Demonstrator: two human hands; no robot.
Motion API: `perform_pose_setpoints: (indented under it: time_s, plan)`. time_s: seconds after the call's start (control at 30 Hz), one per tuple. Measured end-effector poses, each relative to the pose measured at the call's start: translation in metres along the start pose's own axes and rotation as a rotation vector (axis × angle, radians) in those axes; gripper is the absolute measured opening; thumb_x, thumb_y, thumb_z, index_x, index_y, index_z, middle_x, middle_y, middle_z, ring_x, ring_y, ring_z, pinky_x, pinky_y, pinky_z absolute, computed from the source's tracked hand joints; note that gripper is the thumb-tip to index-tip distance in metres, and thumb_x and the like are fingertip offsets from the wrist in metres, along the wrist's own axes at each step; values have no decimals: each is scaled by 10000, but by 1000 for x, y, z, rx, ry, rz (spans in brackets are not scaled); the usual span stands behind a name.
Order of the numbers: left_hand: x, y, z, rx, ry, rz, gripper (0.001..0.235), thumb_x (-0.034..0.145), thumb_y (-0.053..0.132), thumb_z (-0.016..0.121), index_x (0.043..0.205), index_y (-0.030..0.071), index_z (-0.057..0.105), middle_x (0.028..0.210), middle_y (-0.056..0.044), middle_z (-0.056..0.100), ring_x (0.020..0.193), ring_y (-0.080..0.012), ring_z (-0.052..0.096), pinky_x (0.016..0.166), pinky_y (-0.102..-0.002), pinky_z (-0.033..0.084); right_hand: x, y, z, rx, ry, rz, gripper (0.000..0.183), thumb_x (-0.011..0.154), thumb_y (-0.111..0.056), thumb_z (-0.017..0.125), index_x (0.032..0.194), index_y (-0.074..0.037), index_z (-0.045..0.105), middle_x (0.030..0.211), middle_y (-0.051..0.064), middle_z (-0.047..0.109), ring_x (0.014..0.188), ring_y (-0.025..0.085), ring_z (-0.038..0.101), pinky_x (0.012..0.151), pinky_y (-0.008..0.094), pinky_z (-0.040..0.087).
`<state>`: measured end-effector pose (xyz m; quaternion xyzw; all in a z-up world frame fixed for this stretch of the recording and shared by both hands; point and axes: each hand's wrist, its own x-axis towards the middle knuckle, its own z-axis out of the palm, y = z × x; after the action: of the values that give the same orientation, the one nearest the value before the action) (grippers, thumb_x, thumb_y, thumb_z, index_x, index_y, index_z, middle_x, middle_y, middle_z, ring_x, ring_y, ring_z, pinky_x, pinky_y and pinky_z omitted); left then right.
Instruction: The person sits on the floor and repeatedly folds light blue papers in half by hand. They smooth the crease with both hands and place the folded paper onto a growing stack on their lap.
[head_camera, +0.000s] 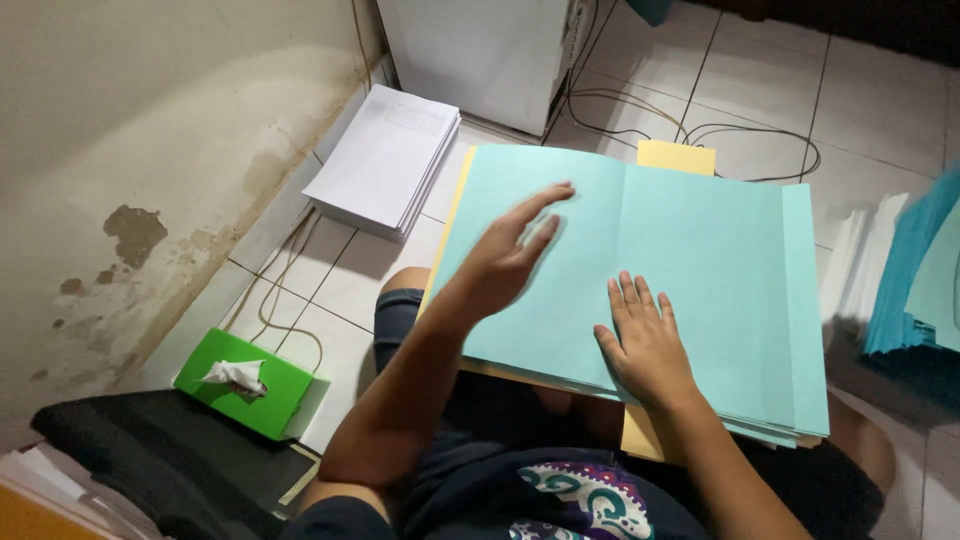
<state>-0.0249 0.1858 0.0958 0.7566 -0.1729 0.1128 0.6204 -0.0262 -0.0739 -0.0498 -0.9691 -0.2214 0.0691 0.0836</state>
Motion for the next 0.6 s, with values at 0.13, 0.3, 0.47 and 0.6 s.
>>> perform_pose_setpoints:
  time_s: [0.13,0.3,0.47,0.6]
  plan:
    - [45,-101,98,213,-217,-72,440,1053,293,528,1471,157,554,1505,-93,580,1418,-327,543,1201,-529,411,4,5,11,-48,45,0,713,1055,-568,305,1627,-143,282,1684,106,297,1568,290,230,1272,521,101]
    - [84,-198,161,502,-206,-107,478,1019,309,561,1473,163,536,1537,-98,547,1477,-368,464,1231,-540,380,0,1,-9,-10,94,-53,674,1077,-494,309,1636,-120,280,1644,145,346,1530,332,295,1254,540,159]
    - [73,-188,168,836,-198,-34,506,974,291,588,1464,167,586,1564,-91,537,1514,-329,421,1259,-569,265,6,20,13,149,151,34,547,1030,-364,413,1538,-165,452,1652,60,384,1531,255,327,1290,432,150]
    - [75,-196,169,895,-197,-7,570,923,295,653,1476,181,575,1579,-88,525,1518,-326,422,1259,-574,276,6,42,22,174,209,117,594,1010,-329,484,1528,-42,442,1684,161,323,1545,344,294,1269,485,211]
